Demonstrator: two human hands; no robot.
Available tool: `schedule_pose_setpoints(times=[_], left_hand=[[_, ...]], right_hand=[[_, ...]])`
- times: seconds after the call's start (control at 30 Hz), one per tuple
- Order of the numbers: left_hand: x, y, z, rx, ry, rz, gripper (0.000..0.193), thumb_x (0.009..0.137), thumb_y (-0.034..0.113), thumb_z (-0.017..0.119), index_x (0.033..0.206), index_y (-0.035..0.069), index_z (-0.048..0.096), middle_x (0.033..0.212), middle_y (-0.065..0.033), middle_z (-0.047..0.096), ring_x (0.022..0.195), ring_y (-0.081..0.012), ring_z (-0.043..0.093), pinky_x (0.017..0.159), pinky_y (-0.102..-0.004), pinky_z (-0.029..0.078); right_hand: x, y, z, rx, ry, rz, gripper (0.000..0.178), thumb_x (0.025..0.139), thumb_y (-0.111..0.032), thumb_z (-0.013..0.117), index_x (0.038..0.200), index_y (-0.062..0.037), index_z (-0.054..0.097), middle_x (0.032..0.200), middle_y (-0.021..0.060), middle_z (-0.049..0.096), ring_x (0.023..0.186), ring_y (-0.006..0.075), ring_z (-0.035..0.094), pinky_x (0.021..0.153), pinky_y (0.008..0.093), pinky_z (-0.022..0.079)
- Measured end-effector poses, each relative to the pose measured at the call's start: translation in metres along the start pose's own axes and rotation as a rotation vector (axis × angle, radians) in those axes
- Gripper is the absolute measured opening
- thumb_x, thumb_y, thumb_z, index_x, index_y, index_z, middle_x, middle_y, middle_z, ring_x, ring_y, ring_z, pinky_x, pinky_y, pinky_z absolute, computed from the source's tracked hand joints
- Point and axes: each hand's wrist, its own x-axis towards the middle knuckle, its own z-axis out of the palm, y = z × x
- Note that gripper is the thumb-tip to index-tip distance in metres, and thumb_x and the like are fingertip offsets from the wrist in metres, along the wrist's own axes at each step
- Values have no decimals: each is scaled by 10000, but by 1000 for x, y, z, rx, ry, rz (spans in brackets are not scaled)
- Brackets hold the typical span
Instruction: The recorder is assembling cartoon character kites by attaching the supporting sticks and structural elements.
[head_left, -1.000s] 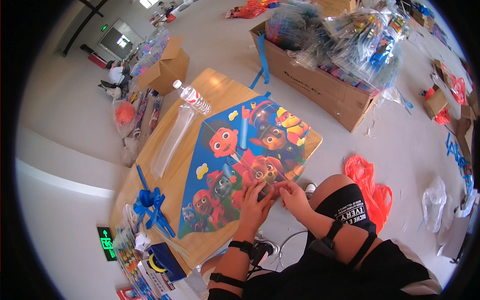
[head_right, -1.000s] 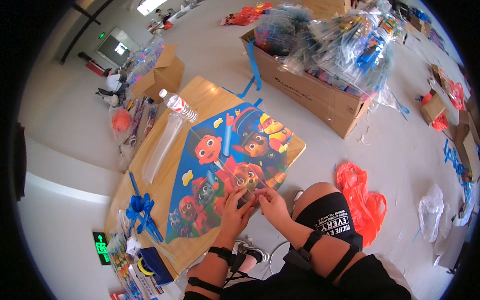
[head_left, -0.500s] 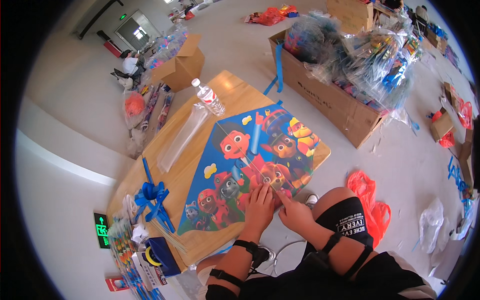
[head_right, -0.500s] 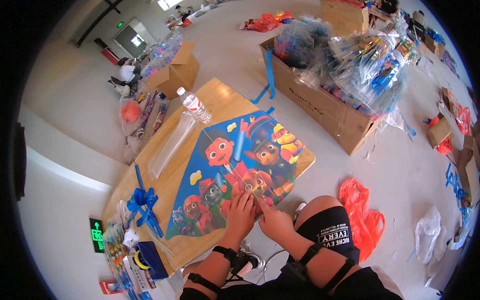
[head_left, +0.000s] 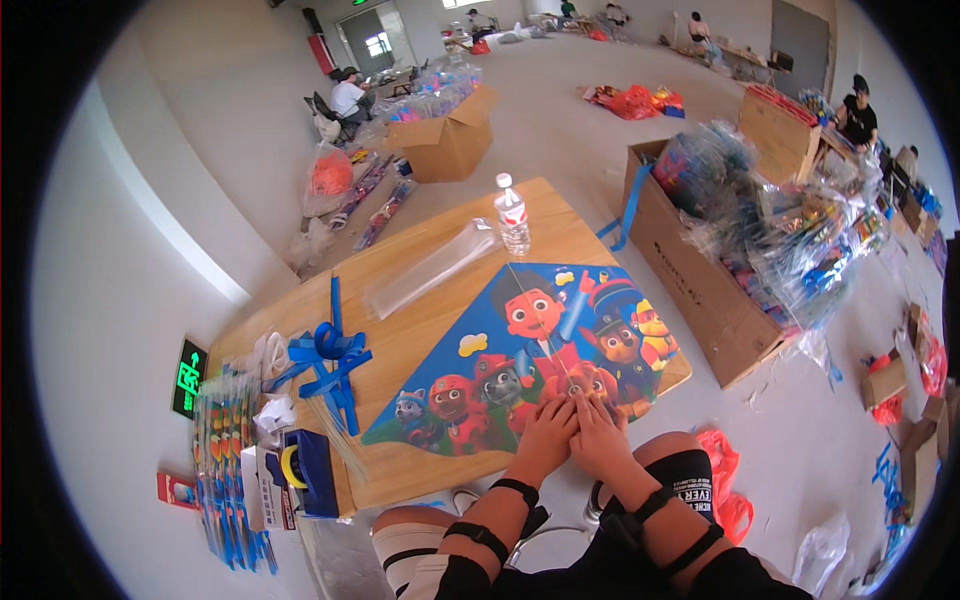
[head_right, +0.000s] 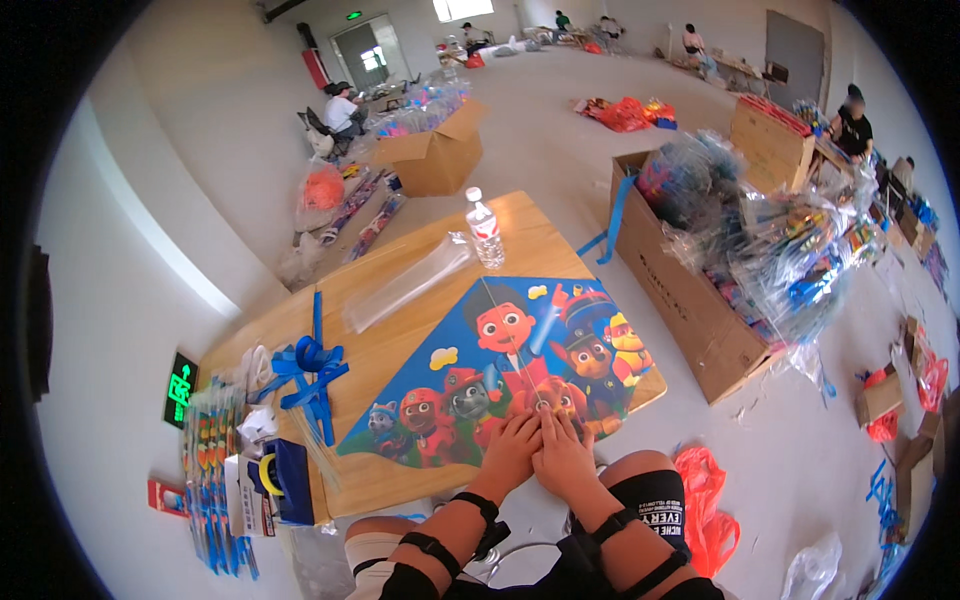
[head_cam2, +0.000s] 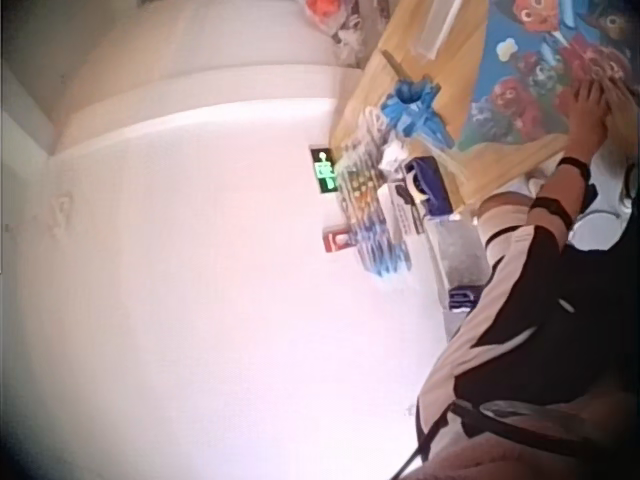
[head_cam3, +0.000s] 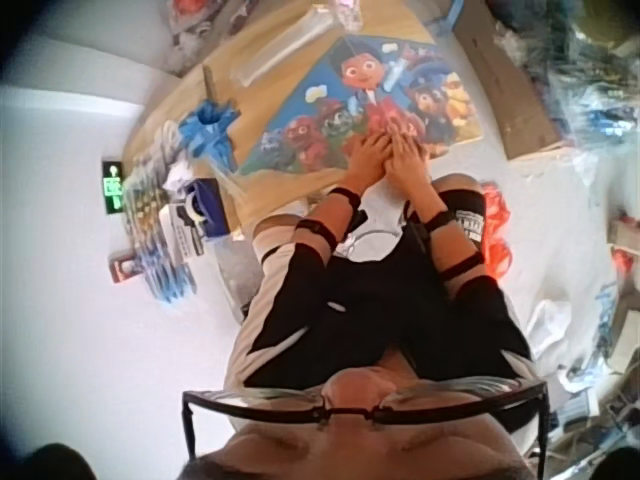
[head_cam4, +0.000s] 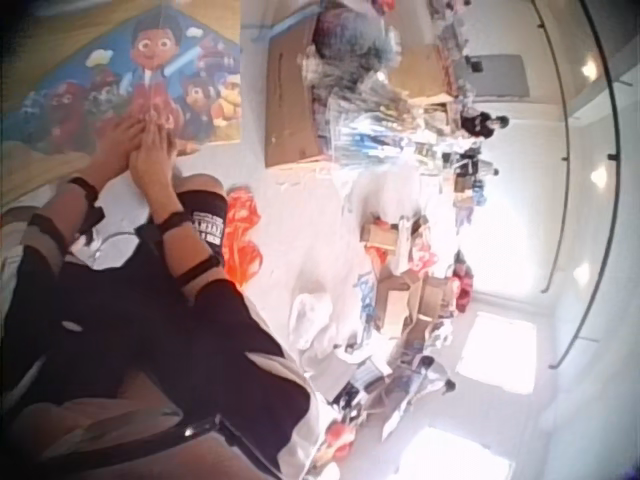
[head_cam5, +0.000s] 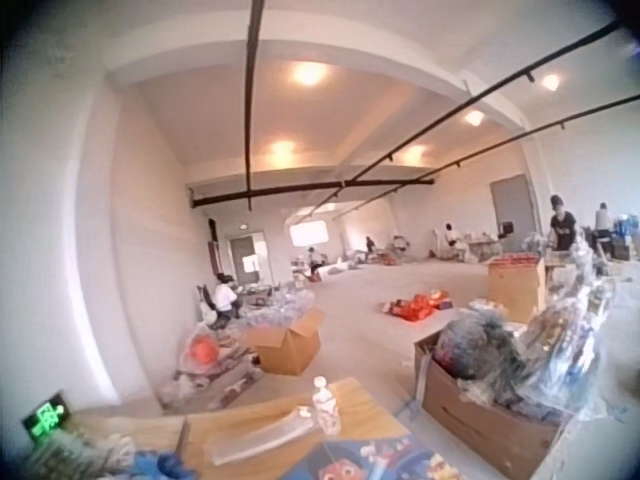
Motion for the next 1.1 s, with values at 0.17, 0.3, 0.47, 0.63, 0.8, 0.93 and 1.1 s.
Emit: schedule_pose_setpoints(times=[0.17, 0.3, 0.47, 0.63, 0.8, 0.93, 1.1], left_hand=[[-4, 2, 3, -59, 2, -14, 459, 882, 171, 649, 1333, 100, 604, 1430, -55, 563, 1397, -249, 456, 1141, -483, 351], [-7, 2, 2, -58, -11, -26, 461, 892, 166, 648, 1342, 78, 595, 1446, -80, 548, 1406, -278, 443, 1159, -479, 341], [-27, -5, -15, -83, -147, 106, 528, 914, 183, 645, 1410, 46, 526, 1477, -127, 503, 1410, -332, 430, 1154, -477, 383], [-58, -9, -21, 82, -109, 176, 563, 905, 140, 635, 1446, 73, 497, 1454, -127, 513, 1375, -350, 473, 1159, -472, 389], [-70, -17, -12, -66, 10, 135, 523, 894, 129, 637, 1406, 120, 529, 1408, -150, 531, 1336, -365, 498, 1091, -458, 461], [-76, -19, -24, -335, -95, 29, 335, 934, 151, 642, 1263, 105, 601, 1319, -113, 589, 1201, -357, 606, 967, -448, 539], [-66, -11, -41, -459, -79, -164, 182, 972, 170, 606, 1115, 62, 636, 1112, -129, 657, 993, -340, 672, 845, -437, 544]], right_hand=[[-1, 7, -26, -105, -86, -68, 779, 864, -203, 594, 1577, -59, 316, 1480, 123, 545, 1464, 300, 407, 1140, 619, 290], [-21, 19, -62, -122, -261, -82, 759, 853, -220, 634, 1548, -77, 365, 1382, 154, 617, 1329, 334, 545, 1101, 561, 372], [-64, 52, -91, 67, -238, 57, 574, 887, -99, 594, 1455, -77, 517, 1194, 186, 713, 1122, 358, 680, 997, 453, 510], [-102, 64, -68, 371, 249, 224, 284, 864, 8, 540, 1098, -19, 700, 975, 168, 731, 927, 360, 715, 861, 426, 570], [-98, 71, -62, 37, 194, -22, 165, 863, -81, 598, 954, -52, 733, 943, 125, 726, 958, 342, 666, 910, 452, 513], [-93, 77, -65, 97, 160, 62, 140, 860, -124, 618, 904, -80, 744, 935, 110, 724, 980, 335, 647, 927, 449, 488], [-87, 90, -67, 148, 132, 143, 149, 872, -137, 607, 894, -90, 747, 938, 110, 726, 982, 335, 651, 929, 458, 493]])
